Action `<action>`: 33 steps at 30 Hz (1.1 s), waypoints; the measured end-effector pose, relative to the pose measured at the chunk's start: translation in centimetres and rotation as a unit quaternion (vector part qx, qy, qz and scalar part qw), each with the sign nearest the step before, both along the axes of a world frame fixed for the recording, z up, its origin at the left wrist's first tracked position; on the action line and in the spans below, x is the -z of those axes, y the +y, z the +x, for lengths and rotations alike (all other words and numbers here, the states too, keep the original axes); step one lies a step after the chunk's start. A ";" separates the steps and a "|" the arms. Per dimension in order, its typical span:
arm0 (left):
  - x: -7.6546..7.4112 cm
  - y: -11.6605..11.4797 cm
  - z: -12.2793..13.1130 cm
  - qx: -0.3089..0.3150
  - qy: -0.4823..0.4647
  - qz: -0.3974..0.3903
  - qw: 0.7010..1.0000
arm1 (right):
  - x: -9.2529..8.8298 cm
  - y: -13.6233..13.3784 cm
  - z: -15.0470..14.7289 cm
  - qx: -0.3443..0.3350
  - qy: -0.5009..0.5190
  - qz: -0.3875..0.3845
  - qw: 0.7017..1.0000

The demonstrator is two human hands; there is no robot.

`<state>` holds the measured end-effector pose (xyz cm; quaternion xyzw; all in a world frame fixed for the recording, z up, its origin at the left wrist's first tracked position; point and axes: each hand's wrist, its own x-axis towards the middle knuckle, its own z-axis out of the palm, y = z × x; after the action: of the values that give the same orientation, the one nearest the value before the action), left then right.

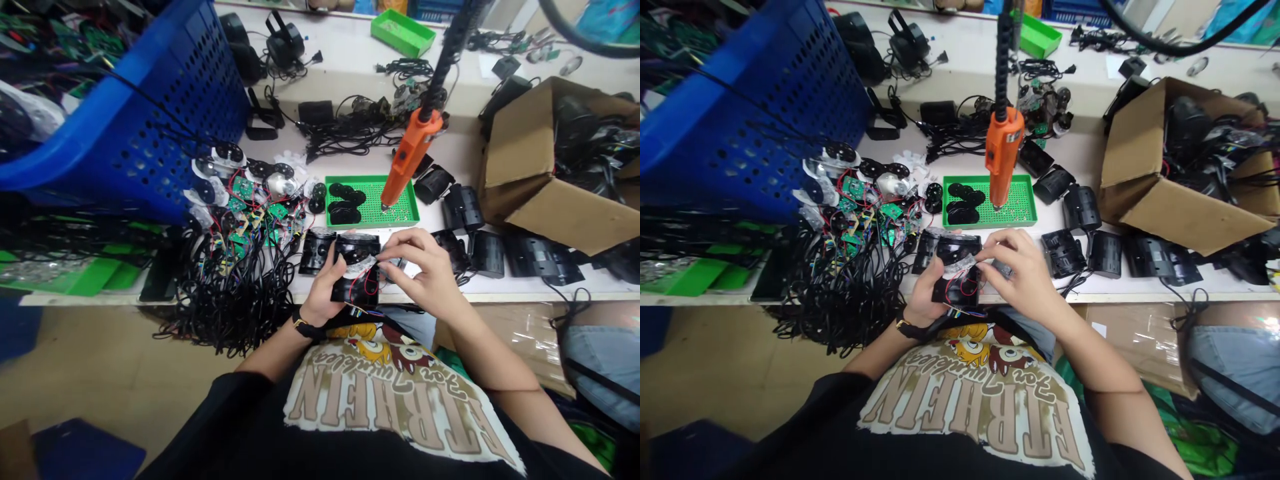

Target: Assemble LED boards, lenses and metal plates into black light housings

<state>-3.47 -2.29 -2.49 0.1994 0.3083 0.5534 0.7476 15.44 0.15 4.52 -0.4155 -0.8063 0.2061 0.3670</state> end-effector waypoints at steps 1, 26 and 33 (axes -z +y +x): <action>0.1 0.0 0.1 -0.009 0.005 0.005 1.000 | 0.1 0.4 -0.1 -0.021 -0.023 -0.003 0.999; -0.5 1.2 0.7 -0.043 0.034 -0.094 0.994 | -2.4 6.0 -2.3 -0.173 -0.260 -0.141 0.939; -0.6 1.4 0.6 -0.039 0.042 -0.107 0.993 | -2.5 6.6 -3.1 -0.184 -0.267 -0.154 0.933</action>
<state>-2.86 -0.89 -1.86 0.1293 0.4044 0.5368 0.7291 12.32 6.73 6.98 -0.3509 -0.8953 0.2732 0.0255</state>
